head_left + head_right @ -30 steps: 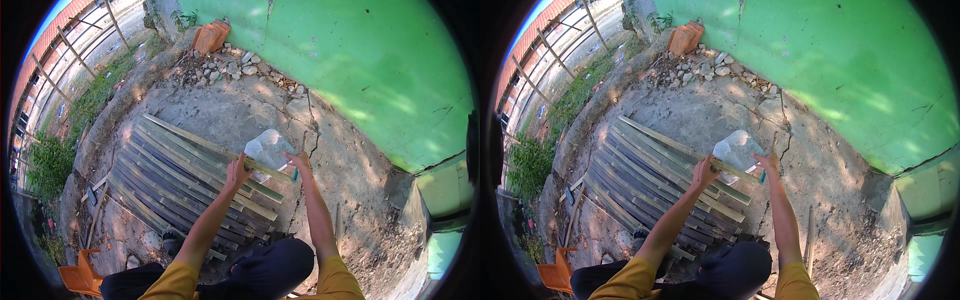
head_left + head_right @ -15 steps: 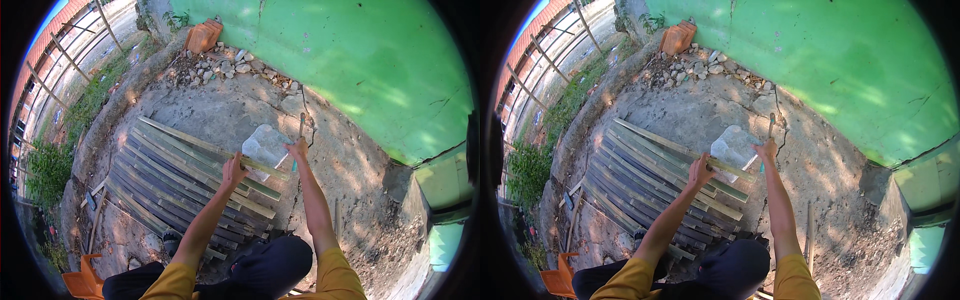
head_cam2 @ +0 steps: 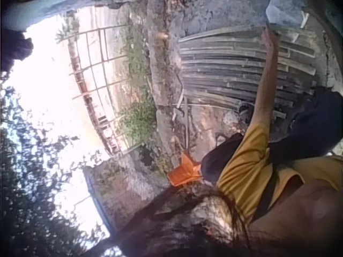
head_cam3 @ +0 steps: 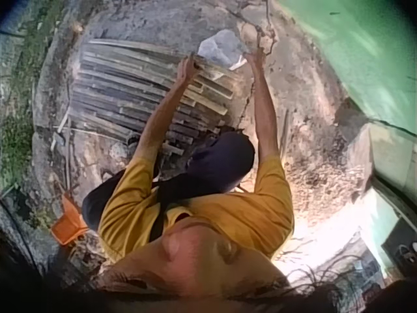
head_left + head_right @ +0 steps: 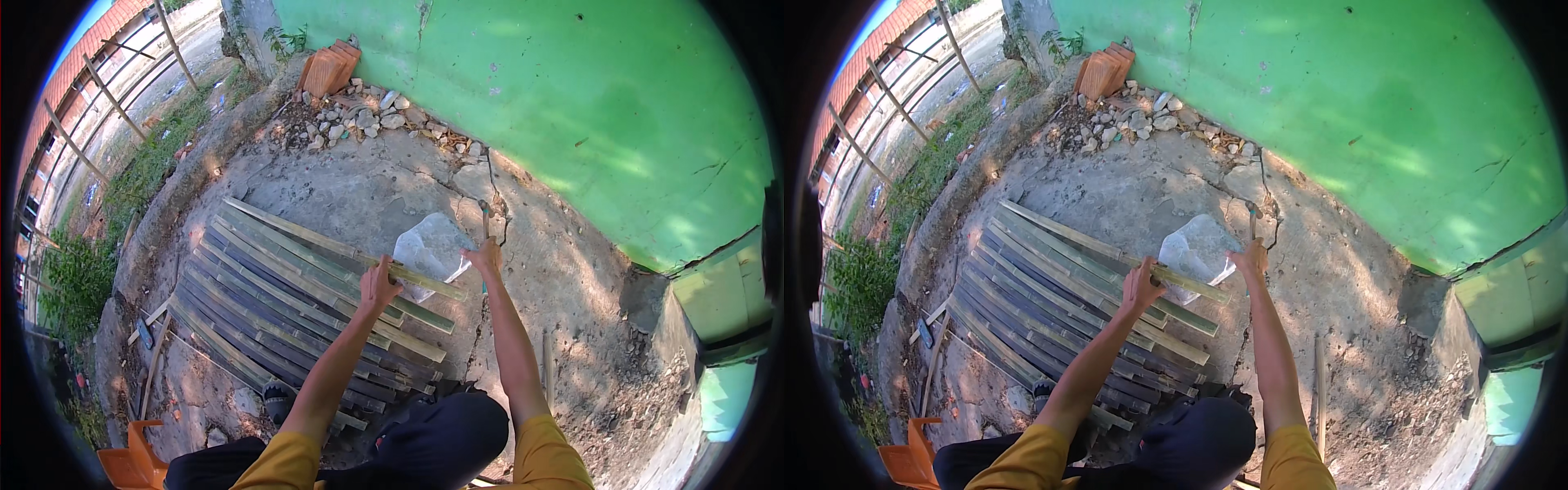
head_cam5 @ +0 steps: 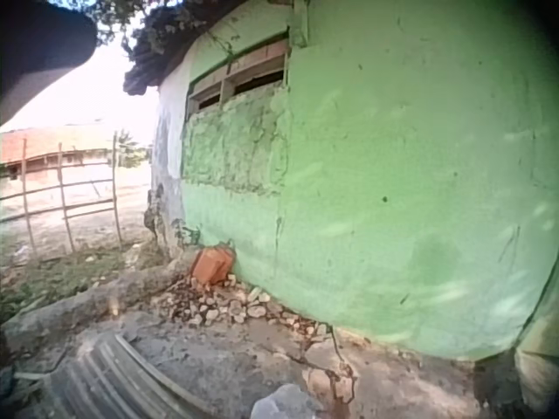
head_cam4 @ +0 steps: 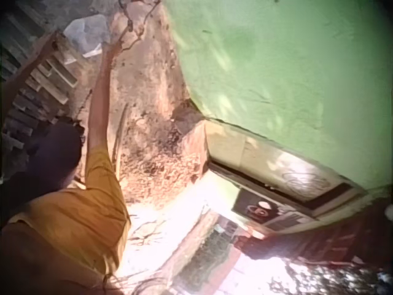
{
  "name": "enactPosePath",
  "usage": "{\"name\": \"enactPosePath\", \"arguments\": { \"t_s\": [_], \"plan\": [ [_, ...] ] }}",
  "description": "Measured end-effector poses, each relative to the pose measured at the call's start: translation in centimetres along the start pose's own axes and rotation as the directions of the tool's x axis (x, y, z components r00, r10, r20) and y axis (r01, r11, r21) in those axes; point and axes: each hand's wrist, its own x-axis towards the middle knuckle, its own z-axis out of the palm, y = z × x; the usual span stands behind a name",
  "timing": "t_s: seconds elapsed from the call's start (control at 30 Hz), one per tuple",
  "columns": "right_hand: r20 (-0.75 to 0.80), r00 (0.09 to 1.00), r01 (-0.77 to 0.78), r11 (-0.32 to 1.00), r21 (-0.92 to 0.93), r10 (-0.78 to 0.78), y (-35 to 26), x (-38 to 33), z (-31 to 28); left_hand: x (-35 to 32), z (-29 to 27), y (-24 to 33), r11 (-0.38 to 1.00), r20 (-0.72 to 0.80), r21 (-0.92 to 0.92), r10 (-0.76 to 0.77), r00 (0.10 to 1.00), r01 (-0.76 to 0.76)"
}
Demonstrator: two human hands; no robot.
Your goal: The person puts down a phone, arranges bamboo strips, and taps them with a hammer. They then place a concrete block beside the strips and hammer nails into the bamboo strips using the hammer.
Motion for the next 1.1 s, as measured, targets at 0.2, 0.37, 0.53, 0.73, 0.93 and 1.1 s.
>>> {"name": "enactPosePath", "arguments": {
  "t_s": [0.2, 0.37, 0.53, 0.73, 0.93, 1.1],
  "plan": [
    [0.070, 0.997, 0.042, 0.997, -0.057, -0.038, 3.0, -3.2, -0.8, -0.2, 0.0, 0.0, 0.999, 0.027, -0.031, -0.012, 1.000, 0.012],
    [0.071, 0.994, 0.088, 0.995, -0.055, -0.084, 2.7, -4.6, 0.0, 0.2, 0.0, 0.3, 0.998, 0.010, -0.061, 0.019, 1.000, -0.019],
    [0.177, 0.972, 0.174, 0.980, -0.093, -0.156, 1.5, -6.8, 1.2, 0.0, -0.3, -0.2, 0.998, 0.028, -0.058, -0.014, 1.000, 0.016],
    [0.206, 0.959, 0.192, 0.981, 0.039, -0.196, 4.0, -4.7, 1.4, 0.4, 0.5, 0.3, 0.996, -0.033, -0.063, 0.054, 0.998, -0.056],
    [0.428, 0.887, 0.180, 0.983, 0.023, -0.173, 0.9, -6.3, 1.1, -0.8, -1.0, -1.6, 0.999, -0.003, -0.040, -0.023, 1.000, 0.023],
    [-0.024, 0.979, 0.204, 0.978, 0.048, -0.203, 7.3, -2.5, 3.6, -0.1, 0.3, 1.2, 0.987, -0.015, -0.149, 0.049, 0.999, -0.051]
  ]
}}
